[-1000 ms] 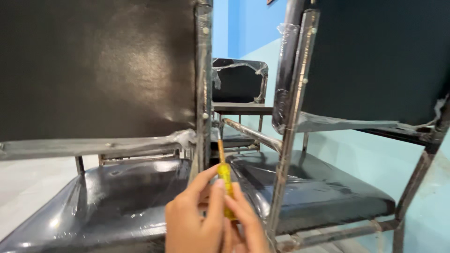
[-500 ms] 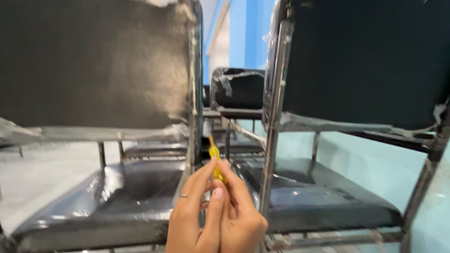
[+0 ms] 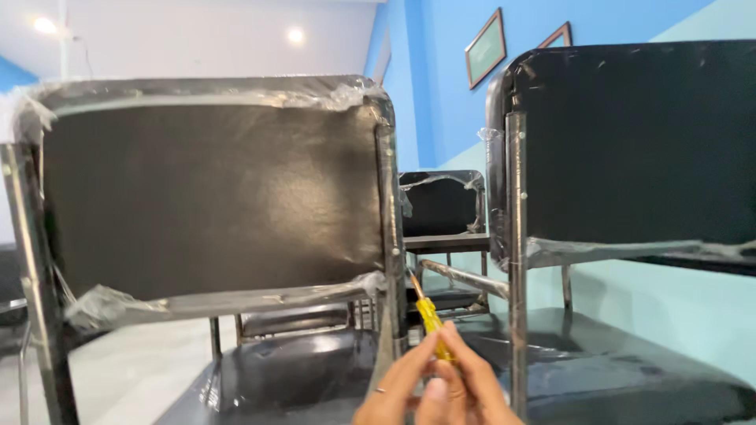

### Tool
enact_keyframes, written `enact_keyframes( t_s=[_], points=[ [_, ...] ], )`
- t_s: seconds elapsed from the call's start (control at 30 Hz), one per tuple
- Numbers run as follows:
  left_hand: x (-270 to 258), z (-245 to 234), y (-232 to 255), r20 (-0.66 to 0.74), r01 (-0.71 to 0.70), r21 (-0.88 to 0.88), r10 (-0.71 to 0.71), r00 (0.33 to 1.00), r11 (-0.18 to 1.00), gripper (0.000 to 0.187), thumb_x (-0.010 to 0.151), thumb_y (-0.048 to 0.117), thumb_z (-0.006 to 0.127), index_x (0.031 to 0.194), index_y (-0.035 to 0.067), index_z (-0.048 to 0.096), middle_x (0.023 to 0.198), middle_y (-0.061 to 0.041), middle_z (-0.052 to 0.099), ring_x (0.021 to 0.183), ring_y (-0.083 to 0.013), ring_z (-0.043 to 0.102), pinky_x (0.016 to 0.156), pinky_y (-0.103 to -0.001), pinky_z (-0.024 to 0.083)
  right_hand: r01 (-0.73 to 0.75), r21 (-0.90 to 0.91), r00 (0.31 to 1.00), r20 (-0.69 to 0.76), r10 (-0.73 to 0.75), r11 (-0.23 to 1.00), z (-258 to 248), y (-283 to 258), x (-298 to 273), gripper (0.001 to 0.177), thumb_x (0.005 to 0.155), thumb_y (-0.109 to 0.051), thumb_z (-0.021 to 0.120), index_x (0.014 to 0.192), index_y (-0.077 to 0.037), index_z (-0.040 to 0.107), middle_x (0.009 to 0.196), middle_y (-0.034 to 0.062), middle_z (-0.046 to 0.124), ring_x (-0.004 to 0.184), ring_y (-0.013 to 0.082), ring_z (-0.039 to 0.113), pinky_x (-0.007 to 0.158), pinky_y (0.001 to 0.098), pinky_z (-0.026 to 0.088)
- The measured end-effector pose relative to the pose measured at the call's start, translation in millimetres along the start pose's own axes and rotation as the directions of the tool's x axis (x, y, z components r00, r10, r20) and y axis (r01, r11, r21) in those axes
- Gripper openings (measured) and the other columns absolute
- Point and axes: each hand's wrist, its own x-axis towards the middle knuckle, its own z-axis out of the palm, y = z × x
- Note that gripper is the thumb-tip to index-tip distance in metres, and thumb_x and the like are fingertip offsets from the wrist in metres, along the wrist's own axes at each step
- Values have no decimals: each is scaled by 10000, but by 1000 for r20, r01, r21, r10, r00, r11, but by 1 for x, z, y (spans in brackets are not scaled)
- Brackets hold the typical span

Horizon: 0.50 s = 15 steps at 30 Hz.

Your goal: The person uses a screwdriver to tighten screws on the underside of a table attached to a chair. They then move to the back of the chair and continue tightening screws on the chair's frame.

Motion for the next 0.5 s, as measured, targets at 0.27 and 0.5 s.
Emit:
enact_keyframes(
  t_s=[0.27, 0.5],
  points=[
    [41, 72, -109, -110, -421, -112, 410, 906, 900, 554, 1063, 187, 620, 1548, -24, 455, 1412, -228, 664, 1251, -305, 709, 1022, -443, 568, 303, -294, 952, 136, -274, 906, -16, -19, 30, 535, 1057, -312, 498, 1435, 63, 550, 1602, 285, 452, 1499, 376, 442, 1173, 415, 335],
    [33, 37, -95, 19, -264, -350, 289, 957, 899, 596, 1104, 313, 345, 1582, -33, 263, 1625, -214, 445, 1454, -297, 508, 1220, -411, 354, 277, -661, 901, -74, -427, 698, 85, -99, 41, 584, 1086, -438, 363, 1271, 12, 685, 1352, 204, 715, 1221, 281, 715, 979, 319, 617]
  ],
)
